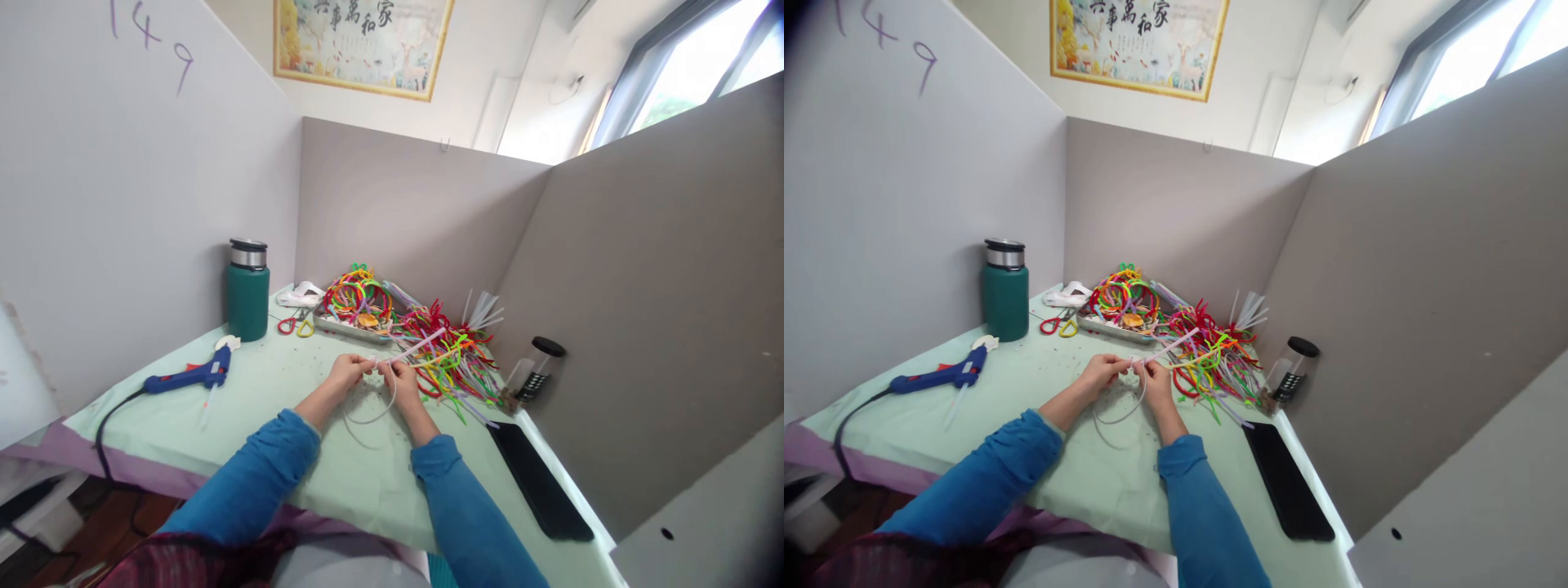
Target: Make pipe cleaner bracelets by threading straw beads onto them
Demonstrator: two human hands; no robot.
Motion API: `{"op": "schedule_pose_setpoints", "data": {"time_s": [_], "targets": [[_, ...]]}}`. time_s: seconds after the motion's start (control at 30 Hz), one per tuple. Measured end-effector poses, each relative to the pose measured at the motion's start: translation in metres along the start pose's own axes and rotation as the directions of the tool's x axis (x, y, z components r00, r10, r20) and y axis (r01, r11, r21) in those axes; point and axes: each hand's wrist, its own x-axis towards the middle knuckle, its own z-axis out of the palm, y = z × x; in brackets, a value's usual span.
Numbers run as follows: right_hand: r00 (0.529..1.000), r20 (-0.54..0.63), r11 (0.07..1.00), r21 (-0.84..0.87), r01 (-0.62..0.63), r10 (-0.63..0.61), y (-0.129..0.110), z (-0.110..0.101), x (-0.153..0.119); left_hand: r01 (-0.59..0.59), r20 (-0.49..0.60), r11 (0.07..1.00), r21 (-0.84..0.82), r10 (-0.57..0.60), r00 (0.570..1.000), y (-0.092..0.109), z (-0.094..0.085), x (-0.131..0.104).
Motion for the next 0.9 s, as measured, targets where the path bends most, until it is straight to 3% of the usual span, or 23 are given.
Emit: {"op": "schedule_pose_setpoints", "data": {"time_s": [0.27,0.6,0.9], "targets": [[0.999,0.031,1.0,-0.003,-0.005,0.006,0.0073,0.002,0.0014,0.04,0.037,0.996,-0.085,-0.037,0.999,0.0008,-0.0019,0.0017],[0.997,0.054,0.999,-0.002,0.051,-0.051,0.0058,-0.0002,0.0021,0.104,0.086,0.992,-0.071,-0.098,0.992,0.0001,0.0,0.0003],[0.998,0.058,0.999,0.035,-0.027,0.025,0.0092,-0.0014,0.0027,0.069,0.17,0.996,0.057,-0.078,0.982,-0.0013,-0.002,0.0]]}}
